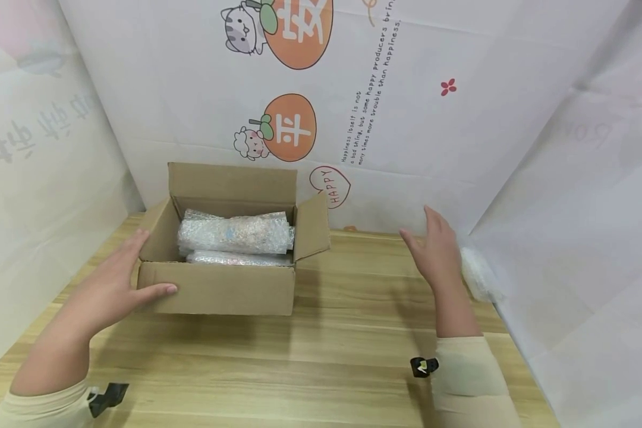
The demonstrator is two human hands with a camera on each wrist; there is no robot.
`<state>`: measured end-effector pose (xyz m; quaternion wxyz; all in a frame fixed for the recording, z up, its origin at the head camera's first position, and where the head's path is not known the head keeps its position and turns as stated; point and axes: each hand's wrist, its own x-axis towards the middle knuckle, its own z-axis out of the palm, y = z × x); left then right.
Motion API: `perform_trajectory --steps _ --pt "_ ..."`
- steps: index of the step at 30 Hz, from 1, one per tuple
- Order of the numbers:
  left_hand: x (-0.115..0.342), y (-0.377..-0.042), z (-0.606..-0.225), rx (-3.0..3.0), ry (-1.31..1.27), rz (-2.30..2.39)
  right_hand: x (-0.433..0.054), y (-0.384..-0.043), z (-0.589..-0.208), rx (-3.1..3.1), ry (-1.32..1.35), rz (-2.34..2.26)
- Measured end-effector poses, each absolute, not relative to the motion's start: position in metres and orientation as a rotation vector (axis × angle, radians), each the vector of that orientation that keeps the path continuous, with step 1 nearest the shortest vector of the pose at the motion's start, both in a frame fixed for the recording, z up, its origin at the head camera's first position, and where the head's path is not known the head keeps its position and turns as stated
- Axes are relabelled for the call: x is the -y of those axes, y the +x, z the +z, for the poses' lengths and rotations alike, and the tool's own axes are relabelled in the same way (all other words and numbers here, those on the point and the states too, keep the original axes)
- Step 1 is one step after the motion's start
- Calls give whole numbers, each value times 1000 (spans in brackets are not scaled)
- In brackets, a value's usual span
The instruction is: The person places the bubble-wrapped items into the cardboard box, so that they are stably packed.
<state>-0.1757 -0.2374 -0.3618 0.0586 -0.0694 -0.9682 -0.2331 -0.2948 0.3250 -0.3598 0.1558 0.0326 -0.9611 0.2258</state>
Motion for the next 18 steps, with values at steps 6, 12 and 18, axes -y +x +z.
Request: perform_trajectory --steps 6,12,18 --pt "237 -175 -362 2934 -207 -708 -358 -299 -376 2788 -27 554" --pt "237 -175 -362 2933 -208 -714 -394 -302 -394 2857 -163 413" --pt "237 -176 -362 2934 -203 -719 -424 -304 -412 2934 -270 320"
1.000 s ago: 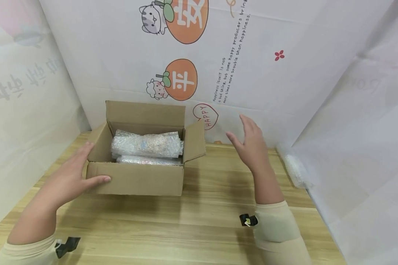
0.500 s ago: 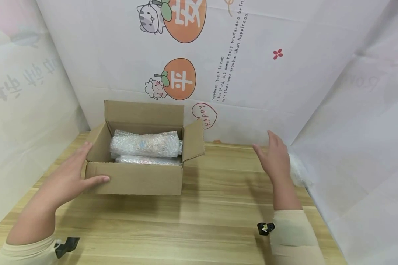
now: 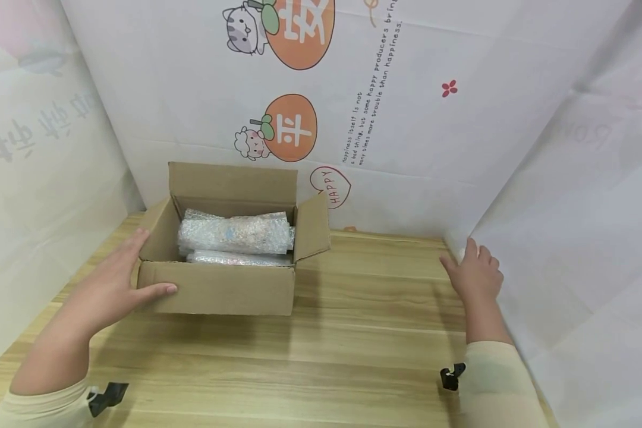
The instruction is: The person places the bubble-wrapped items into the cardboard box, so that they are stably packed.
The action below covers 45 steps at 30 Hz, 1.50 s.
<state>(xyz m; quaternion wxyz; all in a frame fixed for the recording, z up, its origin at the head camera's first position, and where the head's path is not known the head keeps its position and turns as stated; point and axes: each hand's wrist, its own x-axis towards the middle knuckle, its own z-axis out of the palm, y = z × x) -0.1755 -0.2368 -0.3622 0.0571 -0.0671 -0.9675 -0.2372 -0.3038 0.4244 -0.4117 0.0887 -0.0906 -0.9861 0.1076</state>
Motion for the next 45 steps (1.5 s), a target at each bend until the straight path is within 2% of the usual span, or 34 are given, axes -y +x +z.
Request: perform_trajectory --steps 15,26,45 --pt "238 -174 -361 2936 -192 -710 -468 -307 -446 3112 -401 222" --pt "236 -176 -361 2931 -207 -702 -483 -302 -454 3165 -438 322" --pt "237 -176 -362 2939 -191 -704 -478 -303 -460 3150 -456 385"
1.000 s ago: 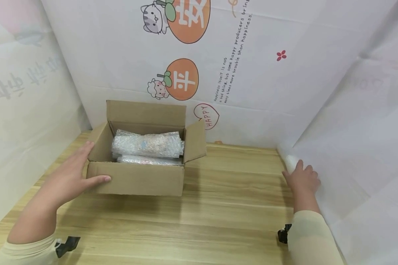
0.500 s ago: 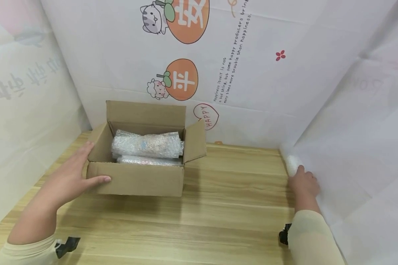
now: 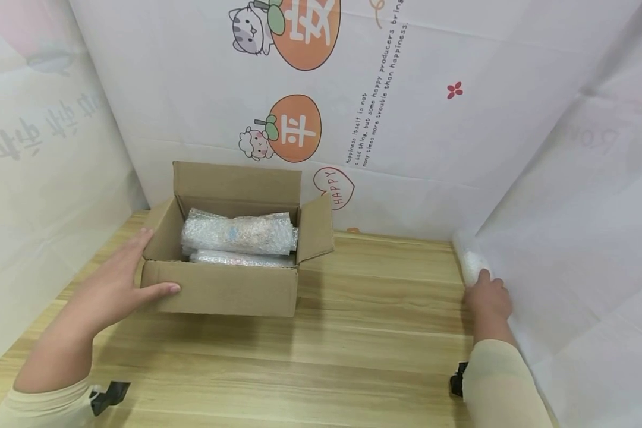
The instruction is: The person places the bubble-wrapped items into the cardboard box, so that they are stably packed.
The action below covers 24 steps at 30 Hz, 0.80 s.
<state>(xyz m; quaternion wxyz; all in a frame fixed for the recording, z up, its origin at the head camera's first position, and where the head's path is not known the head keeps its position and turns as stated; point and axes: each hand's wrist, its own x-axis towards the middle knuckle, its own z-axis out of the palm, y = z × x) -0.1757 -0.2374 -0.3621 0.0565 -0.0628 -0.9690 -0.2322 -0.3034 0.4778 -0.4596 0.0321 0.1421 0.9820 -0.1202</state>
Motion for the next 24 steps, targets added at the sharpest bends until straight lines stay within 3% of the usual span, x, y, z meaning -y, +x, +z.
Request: perform_trajectory --steps 17,24 --pt "237 -178 -362 2939 -192 -702 -474 -302 -460 -3116 560 -506" --pt "238 -178 -362 2934 -194 -707 -458 -307 -447 -3203 488 -555"
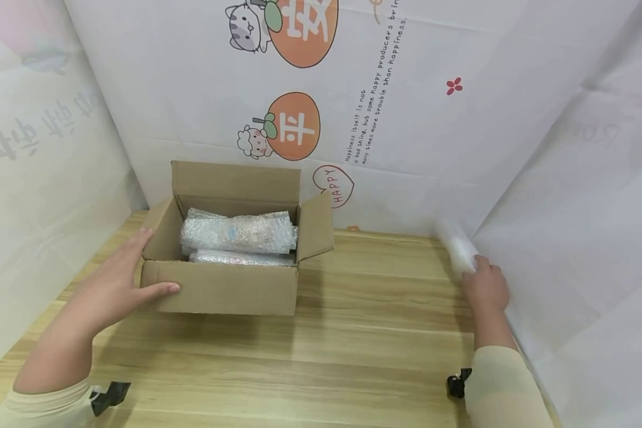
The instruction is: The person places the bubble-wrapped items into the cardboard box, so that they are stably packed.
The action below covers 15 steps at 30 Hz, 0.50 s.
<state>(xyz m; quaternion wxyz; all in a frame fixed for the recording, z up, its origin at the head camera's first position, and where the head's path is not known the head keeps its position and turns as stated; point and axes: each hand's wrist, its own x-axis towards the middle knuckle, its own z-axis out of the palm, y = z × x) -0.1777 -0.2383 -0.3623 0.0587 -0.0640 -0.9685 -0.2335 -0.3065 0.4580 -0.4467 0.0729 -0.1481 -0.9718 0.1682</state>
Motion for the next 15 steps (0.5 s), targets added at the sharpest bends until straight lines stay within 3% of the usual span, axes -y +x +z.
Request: perform_trajectory --steps 15 --pt "238 -176 -363 2940 -187 -713 -412 -293 -406 2849 -212 489"
